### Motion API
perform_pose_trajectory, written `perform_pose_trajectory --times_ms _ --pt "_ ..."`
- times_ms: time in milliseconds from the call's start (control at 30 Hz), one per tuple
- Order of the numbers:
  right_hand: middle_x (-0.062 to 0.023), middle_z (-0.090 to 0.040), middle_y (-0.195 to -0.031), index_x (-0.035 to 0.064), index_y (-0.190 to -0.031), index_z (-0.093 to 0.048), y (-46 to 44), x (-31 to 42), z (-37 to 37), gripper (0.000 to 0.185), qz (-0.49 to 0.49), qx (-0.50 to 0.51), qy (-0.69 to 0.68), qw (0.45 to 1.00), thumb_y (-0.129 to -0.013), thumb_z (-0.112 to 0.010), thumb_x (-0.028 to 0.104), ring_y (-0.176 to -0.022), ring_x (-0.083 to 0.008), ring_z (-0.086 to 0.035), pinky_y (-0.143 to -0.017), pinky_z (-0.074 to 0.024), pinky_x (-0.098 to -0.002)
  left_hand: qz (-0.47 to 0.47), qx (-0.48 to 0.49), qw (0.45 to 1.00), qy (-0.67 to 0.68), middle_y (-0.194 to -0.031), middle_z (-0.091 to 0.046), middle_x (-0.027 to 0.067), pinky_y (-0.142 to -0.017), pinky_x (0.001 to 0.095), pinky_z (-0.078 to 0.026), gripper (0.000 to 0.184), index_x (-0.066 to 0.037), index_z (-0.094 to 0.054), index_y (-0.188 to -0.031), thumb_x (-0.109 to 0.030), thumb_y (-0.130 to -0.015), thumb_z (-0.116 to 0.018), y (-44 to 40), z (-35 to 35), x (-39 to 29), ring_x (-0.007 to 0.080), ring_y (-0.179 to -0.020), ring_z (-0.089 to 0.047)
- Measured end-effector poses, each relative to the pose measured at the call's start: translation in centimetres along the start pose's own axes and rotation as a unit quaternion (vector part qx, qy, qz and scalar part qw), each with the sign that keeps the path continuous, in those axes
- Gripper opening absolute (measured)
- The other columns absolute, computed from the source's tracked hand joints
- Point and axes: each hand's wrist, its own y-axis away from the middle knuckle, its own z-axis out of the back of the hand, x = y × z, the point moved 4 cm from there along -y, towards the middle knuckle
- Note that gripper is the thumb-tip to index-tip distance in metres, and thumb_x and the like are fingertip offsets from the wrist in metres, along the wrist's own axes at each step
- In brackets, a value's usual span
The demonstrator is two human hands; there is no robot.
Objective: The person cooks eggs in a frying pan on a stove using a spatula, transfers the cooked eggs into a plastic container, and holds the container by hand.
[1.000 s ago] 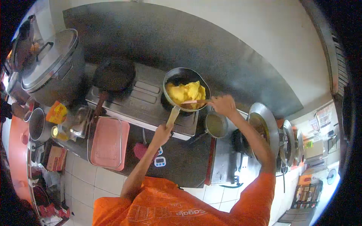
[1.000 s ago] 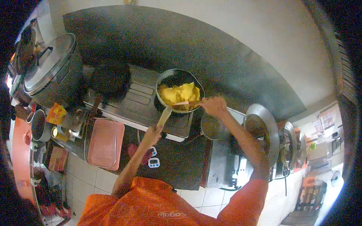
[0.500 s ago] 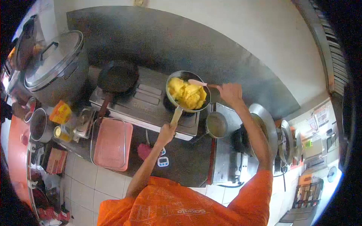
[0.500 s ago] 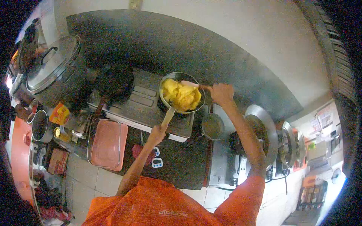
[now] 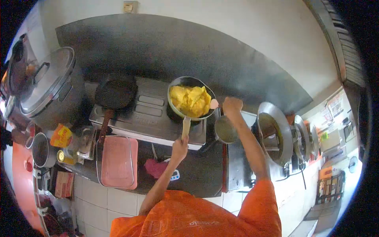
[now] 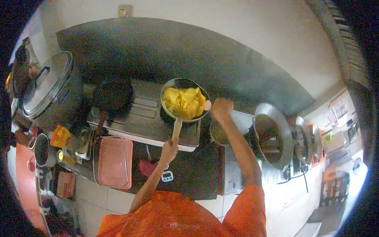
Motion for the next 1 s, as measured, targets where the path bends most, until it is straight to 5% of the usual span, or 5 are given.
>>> perform_pose_trajectory --times_ms 133,333,500,633,1000 --pt "-0.0209 -0.063 -0.085 0.0013 -0.081 -0.065 -3.4 -3.8 -11.2 0.048 -0.021 -0.052 -0.175 0.983 -0.083 -0.047 0.046 -0.079 -0.0376 -0.062 -0.066 -0.0494 -0.0436 -0.092 -0.006 0.994 -0.061 -0.053 -0.054 0.0186 -0.048 0.0417 -0.041 0.054 0.005 -0.053 -0.067 -0.044 -0.087 -0.044 -0.5 -0.3 1.1 0.0336 -0.053 -0.059" --pt "-0.0232 -0.061 -0.072 -0.0005 -0.075 -0.064 -3.6 -2.5 -9.6 0.053 -0.001 -0.111 -0.18 0.977 -0.083 -0.045 0.048 -0.07 -0.0389 -0.06 -0.062 -0.0474 -0.0465 0.028 0.021 0.999 -0.015 -0.054 -0.054 0.0185 -0.05 0.0414 -0.042 0.054 0.006 -0.054 -0.07 -0.044 -0.087 -0.044 -0.2 0.6 -0.2 0.0321 -0.055 -0.059" --pt "-0.0194 -0.061 -0.066 0.0032 -0.07 -0.063 -1.1 -0.8 -7.6 0.048 0.043 -0.155 -0.158 0.974 -0.084 -0.046 0.046 -0.062 -0.0351 -0.061 -0.056 -0.0475 -0.0439 -0.127 -0.008 0.991 -0.048 -0.053 -0.054 0.0163 -0.049 0.0402 -0.042 0.052 0.005 -0.054 -0.072 -0.044 -0.088 -0.044 -0.7 -0.3 1.9 0.0306 -0.053 -0.058" --pt "-0.0131 -0.06 -0.058 0.0078 -0.069 -0.062 2.7 -0.1 -7.4 0.042 0.055 -0.201 -0.067 0.976 -0.085 -0.047 0.044 -0.051 -0.0299 -0.06 -0.046 -0.0464 -0.0401 0.058 0.041 0.997 0.006 -0.053 -0.054 0.0155 -0.048 0.0386 -0.042 0.051 0.004 -0.054 -0.072 -0.044 -0.087 -0.046 -0.6 0.0 1.3 0.0289 -0.052 -0.058" --pt "-0.0104 -0.058 -0.055 0.0097 -0.075 -0.061 11.1 1.3 -6.9 0.034 0.085 -0.286 -0.066 0.952 -0.083 -0.051 0.041 -0.046 -0.0275 -0.058 -0.042 -0.0457 -0.0394 0.044 0.02 0.997 0.063 -0.051 -0.051 0.0134 -0.045 0.0381 -0.039 0.052 0.005 -0.052 -0.068 -0.044 -0.087 -0.047 -0.2 -0.1 1.0 0.0242 -0.047 -0.053"
